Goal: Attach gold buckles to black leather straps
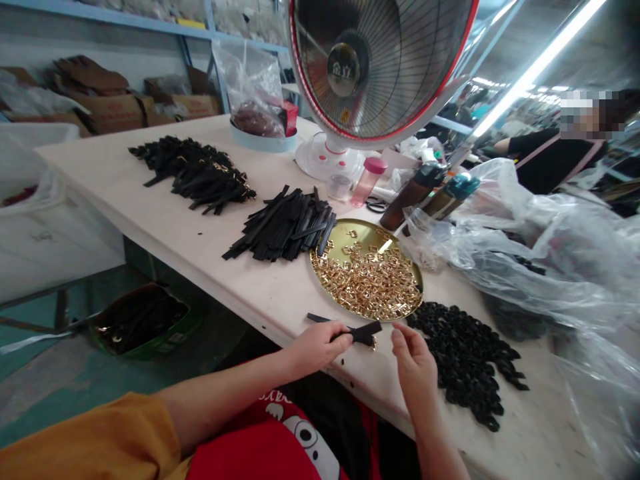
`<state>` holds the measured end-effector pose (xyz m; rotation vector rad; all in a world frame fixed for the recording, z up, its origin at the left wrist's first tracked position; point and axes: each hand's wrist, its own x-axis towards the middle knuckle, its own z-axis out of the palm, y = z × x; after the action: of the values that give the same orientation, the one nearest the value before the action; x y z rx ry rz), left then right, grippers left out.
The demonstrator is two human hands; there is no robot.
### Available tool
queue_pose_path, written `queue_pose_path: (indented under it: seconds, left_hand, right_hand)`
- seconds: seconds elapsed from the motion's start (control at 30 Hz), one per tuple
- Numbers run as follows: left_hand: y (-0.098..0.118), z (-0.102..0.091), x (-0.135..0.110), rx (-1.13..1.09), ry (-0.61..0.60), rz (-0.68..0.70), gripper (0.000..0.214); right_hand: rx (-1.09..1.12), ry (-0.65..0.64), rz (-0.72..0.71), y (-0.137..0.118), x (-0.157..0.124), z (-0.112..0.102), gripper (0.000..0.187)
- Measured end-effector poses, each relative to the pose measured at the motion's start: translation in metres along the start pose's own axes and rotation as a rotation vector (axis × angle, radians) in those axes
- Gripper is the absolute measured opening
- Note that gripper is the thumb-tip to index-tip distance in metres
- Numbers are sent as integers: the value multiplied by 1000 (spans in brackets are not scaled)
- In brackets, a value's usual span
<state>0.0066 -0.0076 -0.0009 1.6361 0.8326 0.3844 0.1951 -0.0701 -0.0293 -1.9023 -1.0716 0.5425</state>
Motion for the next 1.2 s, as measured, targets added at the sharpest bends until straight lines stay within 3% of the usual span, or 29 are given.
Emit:
queue_pose_path:
  seconds: [0.03,0.13,0.27,0.4,0.57,0.8,0.87,1.07,1.2]
  left_hand:
    - [0,-1,1,-44,15,-36,25]
    - [1,1,2,-177,19,-103,21]
    - [-1,1,-1,-212,33,-118,21]
    - [-2,-2,1,-235,68,-115,24]
    - [10,-1,11,-213,178,-26,30]
    - [14,8,4,-698,-110,-131,34]
    - [13,8,0,-749,-112,-149,27]
    - [10,10,5,-664,-92,-177,12]
    - [2,23,21,-516,33,-269,11]
  right_hand:
    - [-179,-1,-81,3,18,-3,36]
    - [-306,-41,-128,9,60,-2,22]
    - [-312,-99,-148,8,78,6,11]
    - [-248,-106,-169,0,64,1,16]
    - [-85,-203,-180,-31,20,-1,22]
    - [-321,-62,-557,-49,-25,14,16]
    - [-255,-103,-525,-47,-32,14,13]
    - [258,-341,-99,-35,-39,15,16]
    - [196,-288,-57,-15,-34,26,17]
